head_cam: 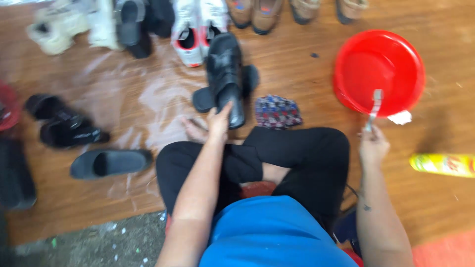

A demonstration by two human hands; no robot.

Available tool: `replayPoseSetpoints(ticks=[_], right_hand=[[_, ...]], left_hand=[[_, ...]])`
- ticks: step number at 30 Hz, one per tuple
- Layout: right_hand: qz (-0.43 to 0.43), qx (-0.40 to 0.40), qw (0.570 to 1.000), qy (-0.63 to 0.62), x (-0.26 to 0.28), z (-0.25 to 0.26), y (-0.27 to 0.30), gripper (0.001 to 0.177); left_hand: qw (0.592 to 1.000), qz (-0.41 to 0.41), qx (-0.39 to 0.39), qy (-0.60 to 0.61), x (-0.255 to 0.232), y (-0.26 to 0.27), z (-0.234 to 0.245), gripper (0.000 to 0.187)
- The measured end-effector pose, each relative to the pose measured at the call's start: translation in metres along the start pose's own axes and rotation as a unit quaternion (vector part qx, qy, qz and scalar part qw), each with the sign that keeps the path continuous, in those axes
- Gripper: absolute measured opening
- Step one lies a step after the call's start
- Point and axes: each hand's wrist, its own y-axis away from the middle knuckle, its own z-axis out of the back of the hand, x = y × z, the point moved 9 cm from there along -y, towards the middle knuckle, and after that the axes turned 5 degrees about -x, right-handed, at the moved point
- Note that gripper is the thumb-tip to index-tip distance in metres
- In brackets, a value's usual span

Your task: The person scrubs a pair of black shoes using a toothbrush and water from a red basin, then wipes them with a cloth. The person handles the shoes one at a time, scrubbing the soles and uppers, and places them on the floor after cleaning.

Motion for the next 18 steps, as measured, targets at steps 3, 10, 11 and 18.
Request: replayPoseSetpoints(ticks=[3,10,11,18], right_hand=[[0.033,-0.031,0.962,0.270,-0.083,0.000,-0.005,0.038],[-0.093,0.009,0.940,0.328,-0.141,-0.045,-0.004,0.043],[-0.109,0.030,0.940,0.321,-0.122,-0.048,0.000,0.044],[-0.156,0.083,0.927,0.330,-0.157,-0.074,-0.022,0.048]], left_hand=[[0.994,-0.017,-0.004,-0.112,-0.015,0.016,-0.004,0.102],[0.998,0.046,0.020,-0.028,0.010,-0.014,0.016,0.057],[0.998,0.058,0.015,-0.009,0.008,-0.010,0.018,0.052],[0.993,0.117,0.025,0.015,-0.006,0.015,0.013,0.039]])
